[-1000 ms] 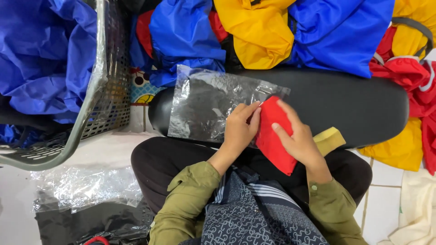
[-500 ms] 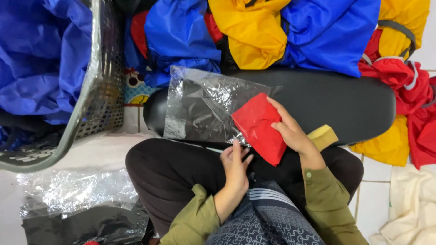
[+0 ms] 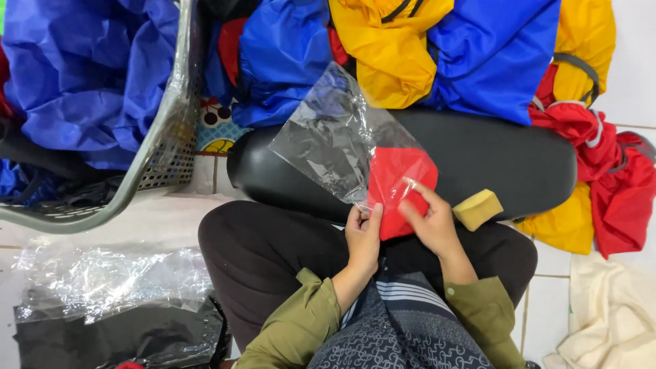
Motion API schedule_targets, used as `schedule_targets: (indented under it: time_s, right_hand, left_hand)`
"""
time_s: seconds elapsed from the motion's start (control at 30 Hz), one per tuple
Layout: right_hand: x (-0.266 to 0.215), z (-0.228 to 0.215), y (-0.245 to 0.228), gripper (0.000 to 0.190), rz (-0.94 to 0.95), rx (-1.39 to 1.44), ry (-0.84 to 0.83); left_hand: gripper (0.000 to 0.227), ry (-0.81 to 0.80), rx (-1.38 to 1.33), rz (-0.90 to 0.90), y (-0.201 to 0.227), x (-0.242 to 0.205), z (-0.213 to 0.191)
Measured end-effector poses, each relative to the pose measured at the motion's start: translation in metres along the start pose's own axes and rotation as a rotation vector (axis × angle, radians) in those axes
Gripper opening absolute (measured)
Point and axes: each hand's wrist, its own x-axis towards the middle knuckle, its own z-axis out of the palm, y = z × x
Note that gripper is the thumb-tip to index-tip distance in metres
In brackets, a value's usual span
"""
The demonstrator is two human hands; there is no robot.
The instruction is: Folding red fabric covers and placing them into clear plastic bags for packaging.
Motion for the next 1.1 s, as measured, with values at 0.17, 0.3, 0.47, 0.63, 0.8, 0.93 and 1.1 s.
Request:
schedule_targets:
  time_s: [0.17,0.3,0.47,0.63,0.8,0.93,1.1]
  right_hand:
    - [-0.019,0.011,-0.068,0.092,0.269,-0.122,-0.107]
    - [-0.015,0.024,-0.035,0.075,0.196,-0.093,0.186]
    - [-0.012,0.051,-0.017,0.074,-0.043,-0.293,0.357]
    - [-0.025,0.022,-0.038,0.066,0.049,-0.365,0.201]
    - [-0.027,-0.006,-0.009,0.041,0.276,0.269,0.264]
    - [-0.013,0.001,-0.017,0.055,0.312,0.522,0.119]
    - [0.019,0.019,-0.001,0.063,0.286,0.861,-0.126]
  left_hand:
    - [0.035,-0.017,0.045,-0.025,0.044,-0.026,0.003]
    - [0.043,-0.064,0.058,-0.046,0.031,-0.021,0.002]
    - [0.038,-0.08,0.087,-0.053,0.002,-0.015,0.001]
    - [0.038,-0.046,0.072,-0.085,-0.011,-0.006,-0.006]
    - [0.053,-0.121,0.075,-0.135,-0.009,-0.015,-0.002]
    - [0.048,-0.107,0.078,-0.133,-0.028,-0.007,-0.008]
    - [0.034,-0.097,0.096,-0.105,-0.032,-0.004,-0.01]
